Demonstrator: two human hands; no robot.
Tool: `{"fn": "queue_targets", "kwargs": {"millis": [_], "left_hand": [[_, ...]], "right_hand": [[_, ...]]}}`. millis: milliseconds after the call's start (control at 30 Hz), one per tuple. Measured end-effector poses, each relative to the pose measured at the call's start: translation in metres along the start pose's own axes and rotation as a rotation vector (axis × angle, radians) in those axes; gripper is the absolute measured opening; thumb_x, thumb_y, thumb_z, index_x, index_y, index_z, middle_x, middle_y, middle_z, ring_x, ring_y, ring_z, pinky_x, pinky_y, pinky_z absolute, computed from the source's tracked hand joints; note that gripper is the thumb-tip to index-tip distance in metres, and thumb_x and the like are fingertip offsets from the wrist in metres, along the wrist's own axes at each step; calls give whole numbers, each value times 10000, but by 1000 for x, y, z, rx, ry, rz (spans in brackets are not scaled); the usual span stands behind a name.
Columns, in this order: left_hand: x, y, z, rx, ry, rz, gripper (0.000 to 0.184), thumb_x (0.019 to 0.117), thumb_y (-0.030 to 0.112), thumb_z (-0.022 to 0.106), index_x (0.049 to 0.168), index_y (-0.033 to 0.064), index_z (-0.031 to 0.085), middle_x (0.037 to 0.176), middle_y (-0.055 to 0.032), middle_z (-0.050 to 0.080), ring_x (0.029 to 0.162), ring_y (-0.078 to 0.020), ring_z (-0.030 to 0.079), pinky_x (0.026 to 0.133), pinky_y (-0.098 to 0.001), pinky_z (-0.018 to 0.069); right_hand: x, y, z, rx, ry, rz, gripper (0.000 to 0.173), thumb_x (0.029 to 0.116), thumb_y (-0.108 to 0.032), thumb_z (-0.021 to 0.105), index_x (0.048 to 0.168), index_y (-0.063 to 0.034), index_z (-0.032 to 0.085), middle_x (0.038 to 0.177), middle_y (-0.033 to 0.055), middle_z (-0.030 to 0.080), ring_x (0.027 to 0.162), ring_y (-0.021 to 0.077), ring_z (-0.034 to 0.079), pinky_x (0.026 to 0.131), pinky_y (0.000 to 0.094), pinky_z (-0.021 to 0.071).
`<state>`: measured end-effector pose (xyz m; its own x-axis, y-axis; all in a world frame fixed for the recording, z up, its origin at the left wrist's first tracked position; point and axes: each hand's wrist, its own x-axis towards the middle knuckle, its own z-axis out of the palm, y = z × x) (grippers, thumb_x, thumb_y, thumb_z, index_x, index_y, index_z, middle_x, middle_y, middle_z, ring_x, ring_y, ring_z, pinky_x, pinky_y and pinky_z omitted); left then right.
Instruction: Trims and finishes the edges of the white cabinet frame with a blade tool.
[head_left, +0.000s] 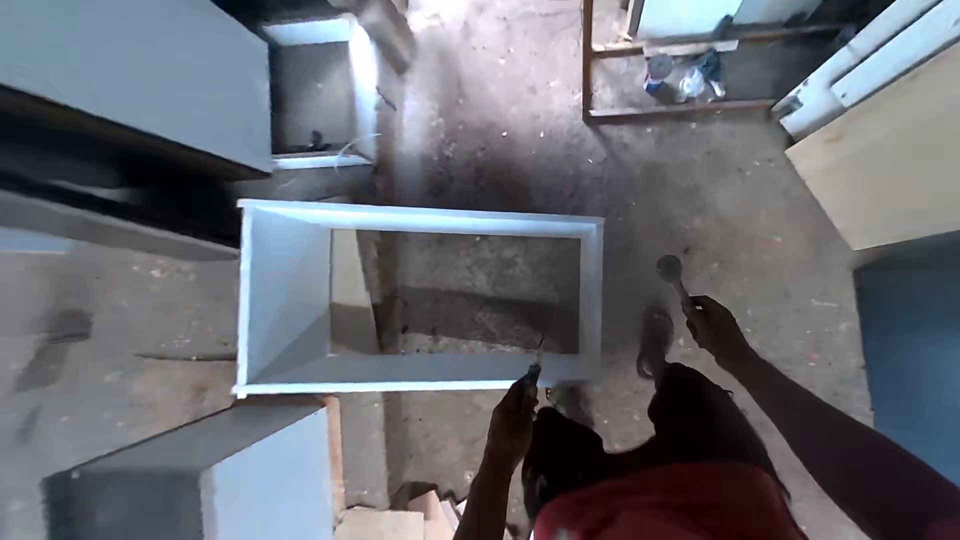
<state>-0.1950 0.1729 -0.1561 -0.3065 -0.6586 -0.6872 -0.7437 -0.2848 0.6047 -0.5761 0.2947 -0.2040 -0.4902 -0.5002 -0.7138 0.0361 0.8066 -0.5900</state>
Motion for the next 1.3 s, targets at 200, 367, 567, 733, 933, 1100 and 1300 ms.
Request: {"fn": "queue_targets", "kwargs": {"millis": [200,367,567,733,933,1100,1300], "left_hand": [[226,34,67,381,-99,209,400,1092,354,470,1327,70,624,984,-117,694,827,-215,673,804,-448,569],[363,10,112,369,10,498,340,1087,316,509,1295,80,638,915,-96,713,681,-198,668,644,-424,587],[412,-26,123,209,46,705,304,1076,295,539,1299,112,632,843,-51,671,593,-138,602,541,-325,545],[403,-52,97,257,56,720,298,1070,297,556,1327,163,624,866,-47,670,611,-149,594,557,-354,536],[380,-62,60,254,-4,725,338,1072,355,539,1337,168,633,902,-57,693,705,-159,659,664,-406,585],[372,-52,51,351,37,735,301,1059,351,564,1259,151,667,825,-52,661,641,-165,610,609,-415,546],[413,-31,87,387,117,853,330,1059,370,556,1263,147,687,917,-36,694,690,-140,629,637,-383,563]], "right_hand": [[207,85,4,-537,-76,-17,360,1098,-279,448,1327,-57,614,1024,229,691,945,419,677,851,652,512],[330,162,48,-722,10,-198,336,1082,-264,497,1354,-103,612,1029,198,711,925,417,695,786,653,530],[413,231,85,-761,105,-434,362,1074,-215,505,1385,-67,615,1196,218,695,1087,430,681,894,649,534],[432,178,63,-861,52,-451,409,1025,-260,603,1388,-72,623,1361,253,598,1263,453,580,1007,658,490],[347,9,50,-593,97,-752,292,1051,-189,552,1273,-43,674,1276,186,646,1127,306,667,996,511,545],[334,-20,82,-413,40,-921,257,1039,-143,540,1225,-44,688,1215,130,659,1046,201,681,930,390,582],[388,6,98,-97,51,-1027,252,1043,-126,518,1193,-12,684,1146,108,694,968,168,706,881,384,615]]}}
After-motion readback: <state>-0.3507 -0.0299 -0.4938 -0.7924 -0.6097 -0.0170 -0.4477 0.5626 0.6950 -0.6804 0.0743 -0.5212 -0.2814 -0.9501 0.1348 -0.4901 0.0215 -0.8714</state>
